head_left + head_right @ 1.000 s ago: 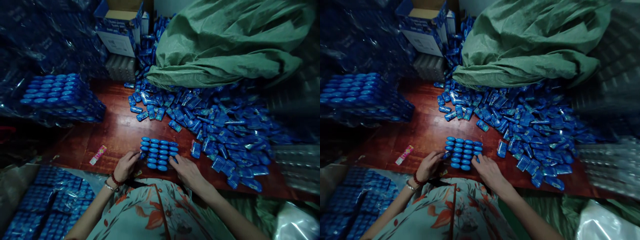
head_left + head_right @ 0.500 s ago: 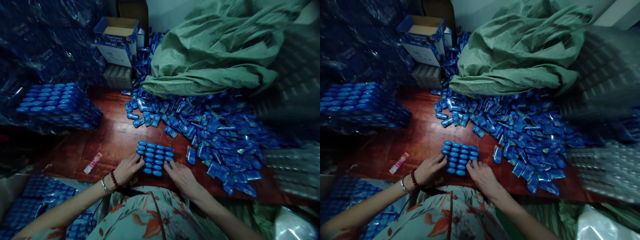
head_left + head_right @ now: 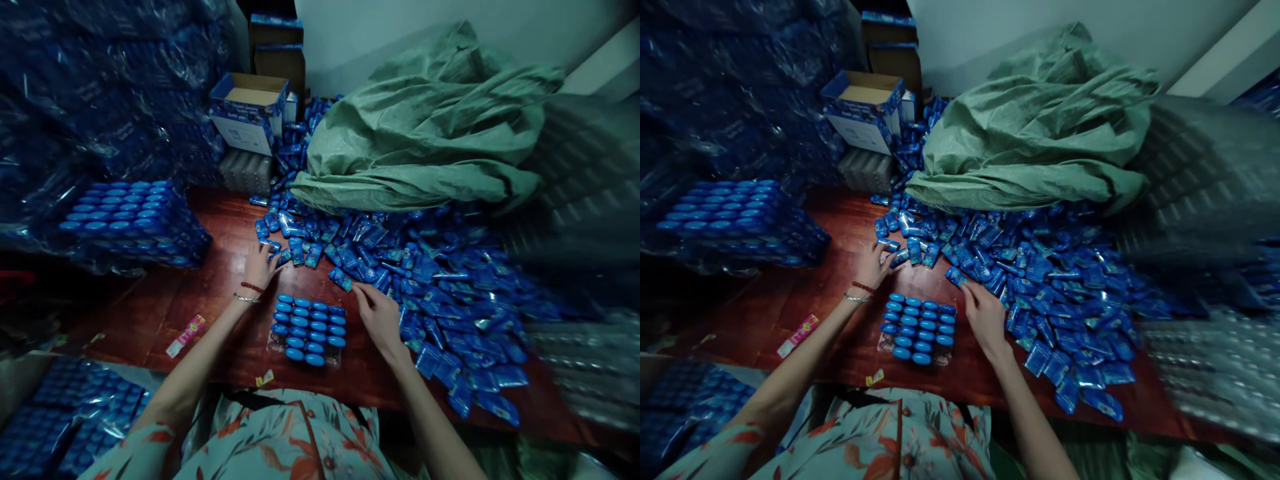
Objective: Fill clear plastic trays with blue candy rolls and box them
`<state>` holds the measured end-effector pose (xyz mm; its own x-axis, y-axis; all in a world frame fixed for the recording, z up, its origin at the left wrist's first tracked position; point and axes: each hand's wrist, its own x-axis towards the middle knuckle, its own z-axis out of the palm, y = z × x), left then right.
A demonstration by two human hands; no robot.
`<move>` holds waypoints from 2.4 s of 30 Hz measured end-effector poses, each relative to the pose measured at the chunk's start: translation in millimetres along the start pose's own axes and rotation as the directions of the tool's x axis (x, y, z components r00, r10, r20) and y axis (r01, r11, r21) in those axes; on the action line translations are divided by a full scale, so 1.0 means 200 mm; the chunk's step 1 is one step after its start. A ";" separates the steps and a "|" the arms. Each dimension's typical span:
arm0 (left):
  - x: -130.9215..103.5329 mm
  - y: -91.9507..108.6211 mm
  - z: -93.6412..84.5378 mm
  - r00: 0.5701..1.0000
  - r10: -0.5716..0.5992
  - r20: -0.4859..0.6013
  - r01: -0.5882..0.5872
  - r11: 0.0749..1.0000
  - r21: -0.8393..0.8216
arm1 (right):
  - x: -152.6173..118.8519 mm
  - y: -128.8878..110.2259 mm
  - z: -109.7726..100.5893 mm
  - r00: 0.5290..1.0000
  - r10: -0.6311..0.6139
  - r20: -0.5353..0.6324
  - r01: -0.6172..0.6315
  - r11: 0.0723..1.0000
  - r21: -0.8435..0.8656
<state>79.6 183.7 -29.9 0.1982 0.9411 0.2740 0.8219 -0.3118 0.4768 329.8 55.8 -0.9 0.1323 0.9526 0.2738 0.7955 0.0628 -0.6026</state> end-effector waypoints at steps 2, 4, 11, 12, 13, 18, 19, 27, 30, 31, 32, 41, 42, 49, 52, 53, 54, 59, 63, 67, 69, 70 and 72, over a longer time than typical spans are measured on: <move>0.09 0.06 0.04 0.998 0.027 0.062 -0.032 0.997 0.073 | 0.16 0.00 0.06 0.999 0.012 0.045 -0.013 1.000 0.015; 0.16 0.12 0.07 0.979 0.054 0.196 -0.079 0.989 0.122 | 0.32 -0.02 0.13 0.988 -0.047 0.147 0.050 0.999 -0.019; 0.26 0.12 0.12 0.909 0.082 0.409 -0.123 0.990 0.073 | 0.55 -0.16 0.35 0.867 -0.024 0.498 0.180 0.947 -0.267; 0.24 0.10 0.12 0.912 0.087 0.401 -0.121 0.991 0.058 | 0.54 -0.16 0.36 0.869 -0.024 0.494 0.175 0.949 -0.262; 0.22 0.08 0.12 0.916 0.090 0.391 -0.118 0.992 0.048 | 0.52 -0.15 0.36 0.873 -0.021 0.487 0.166 0.952 -0.256; 0.13 0.03 0.12 0.956 0.147 0.253 -0.108 0.981 -0.163 | 0.43 -0.03 0.37 0.916 -0.061 0.396 0.103 0.991 -0.084; 0.12 0.03 0.13 0.962 0.159 0.222 -0.107 0.968 -0.229 | 0.42 -0.01 0.37 0.926 -0.081 0.369 0.092 0.996 -0.013; 0.03 0.00 0.01 0.985 0.096 0.145 -0.036 0.929 -0.369 | 0.20 0.10 0.14 0.973 0.048 0.225 -0.115 0.948 0.297; -0.18 -0.03 -0.17 0.997 -0.063 0.034 0.071 0.890 -0.450 | -0.06 0.14 -0.05 0.955 0.251 0.156 -0.296 0.821 0.489; -0.28 -0.05 -0.23 0.992 -0.126 -0.010 0.106 0.873 -0.475 | -0.16 0.14 -0.10 0.942 0.290 0.166 -0.334 0.789 0.516; -0.38 -0.06 -0.29 0.985 -0.170 -0.036 0.132 0.866 -0.482 | -0.26 0.14 -0.14 0.925 0.307 0.223 -0.379 0.766 0.520; -0.90 0.06 -0.35 0.999 -0.020 0.039 0.033 0.921 -0.387 | -0.60 -0.04 -0.09 0.968 0.223 0.112 -0.249 0.883 0.398; -0.91 0.07 -0.33 0.999 0.032 0.038 -0.016 0.927 -0.374 | -0.59 -0.04 -0.09 0.973 0.214 0.087 -0.231 0.897 0.376; -0.96 0.05 -0.27 0.887 0.452 0.096 -0.437 0.888 -0.145 | -0.66 0.00 -0.10 0.986 -0.056 0.159 0.005 0.953 0.304; -0.94 0.04 -0.30 0.825 0.550 0.131 -0.542 0.835 -0.089 | -0.71 0.00 -0.07 0.975 -0.166 0.149 0.112 0.942 0.317; -0.93 0.04 -0.32 0.817 0.560 0.138 -0.552 0.828 -0.095 | -0.71 0.00 -0.07 0.978 -0.167 0.123 0.120 0.939 0.322; -0.92 0.04 -0.33 0.819 0.557 0.141 -0.545 0.831 -0.113 | -0.70 0.00 -0.07 0.985 -0.151 0.083 0.117 0.938 0.326; -0.94 0.01 -0.36 0.917 0.399 0.033 -0.387 0.905 -0.179 | -0.65 0.01 -0.11 0.994 -0.084 -0.076 0.104 0.945 0.310; -1.01 -0.01 -0.33 0.897 0.433 0.092 -0.408 0.889 -0.210 | -0.67 0.03 -0.09 0.986 -0.167 0.016 0.156 0.947 0.280; -1.03 0.01 -0.30 0.873 0.477 0.103 -0.456 0.873 -0.174 | -0.70 0.04 -0.06 0.929 -0.305 0.209 0.277 0.949 0.151; -1.00 0.02 -0.30 0.853 0.511 0.104 -0.497 0.857 -0.134 | -0.69 0.02 -0.07 0.874 -0.349 0.338 0.351 0.935 0.059; -0.98 0.02 -0.30 0.836 0.537 0.109 -0.526 0.842 -0.120 | -0.67 0.01 -0.07 0.846 -0.352 0.401 0.377 0.926 0.016; -0.93 0.03 -0.31 0.803 0.581 0.134 -0.572 0.814 -0.102 | -0.63 -0.04 -0.09 0.793 -0.328 0.514 0.414 0.908 -0.059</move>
<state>14.5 -2.2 -25.6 0.7082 0.5919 0.3848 0.5010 -0.8054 0.3169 318.1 -70.4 -17.3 -0.4600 0.8874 0.0292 0.8125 0.4339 -0.3894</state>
